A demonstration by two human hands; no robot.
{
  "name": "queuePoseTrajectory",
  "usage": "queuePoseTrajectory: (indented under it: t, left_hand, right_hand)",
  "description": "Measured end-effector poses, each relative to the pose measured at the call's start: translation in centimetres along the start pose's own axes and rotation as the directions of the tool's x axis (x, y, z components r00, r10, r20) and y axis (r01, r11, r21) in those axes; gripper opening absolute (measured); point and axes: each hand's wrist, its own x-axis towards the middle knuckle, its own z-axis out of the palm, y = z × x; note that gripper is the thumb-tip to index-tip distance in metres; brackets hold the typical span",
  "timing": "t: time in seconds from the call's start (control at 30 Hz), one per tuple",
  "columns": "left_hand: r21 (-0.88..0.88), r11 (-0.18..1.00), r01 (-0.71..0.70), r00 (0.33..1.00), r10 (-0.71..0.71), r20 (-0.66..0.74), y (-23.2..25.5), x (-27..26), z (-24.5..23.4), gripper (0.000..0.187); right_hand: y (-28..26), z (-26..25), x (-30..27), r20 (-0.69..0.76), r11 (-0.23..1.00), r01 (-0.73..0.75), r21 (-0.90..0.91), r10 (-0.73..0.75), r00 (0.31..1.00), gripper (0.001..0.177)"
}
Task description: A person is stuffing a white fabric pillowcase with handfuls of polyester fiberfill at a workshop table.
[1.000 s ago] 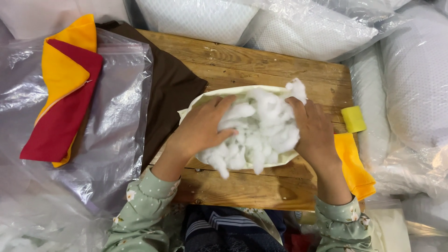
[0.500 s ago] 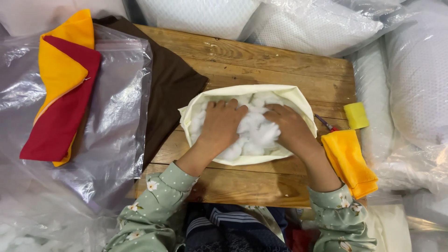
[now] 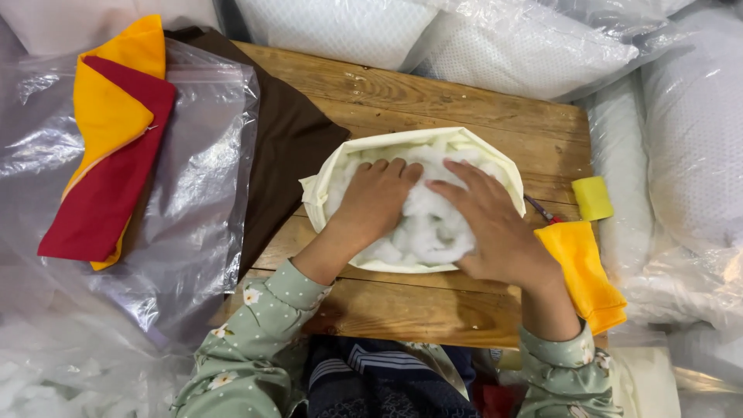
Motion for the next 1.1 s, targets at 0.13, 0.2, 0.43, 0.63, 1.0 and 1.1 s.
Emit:
queuePoseTrajectory:
  t: [0.13,0.2,0.43,0.63,1.0,1.1]
  left_hand:
    - [0.106,0.994,0.005,1.000,-0.004,-0.012,-1.1,0.2,1.6,0.035]
    - [0.136,0.990,0.042,0.999,-0.041,-0.007,-2.0,-0.4,1.2,0.050]
    - [0.123,0.980,0.156,0.978,-0.136,-0.161,-5.8,-1.2,1.6,0.026]
    - [-0.302,0.945,-0.124,0.947,0.022,-0.320,-2.8,-4.5,-4.9,0.026]
    - [-0.111,0.993,0.035,0.994,-0.046,-0.101,-1.6,-7.2,-1.1,0.126]
    - [0.119,0.980,0.162,0.975,-0.177,0.135,1.4,-4.8,-3.7,0.124]
  right_hand:
    - [0.9,4.5,2.5,-0.003,0.992,-0.029,-0.124,0.029,1.000,0.091]
    - [3.0,7.2,4.0,0.037,0.925,-0.161,-0.345,0.185,0.982,0.066]
    - [8.8,8.1,1.6,-0.245,0.884,-0.188,-0.428,0.086,0.966,0.040]
    - [5.3,3.1,0.2,-0.225,0.970,-0.223,-0.097,0.197,0.954,0.048]
    - [-1.5,3.0,2.0,-0.128,0.992,0.121,-0.036,-0.124,0.984,0.075]
    - [0.2,7.6,4.9,0.078,0.995,-0.039,-0.089,0.046,0.996,0.069]
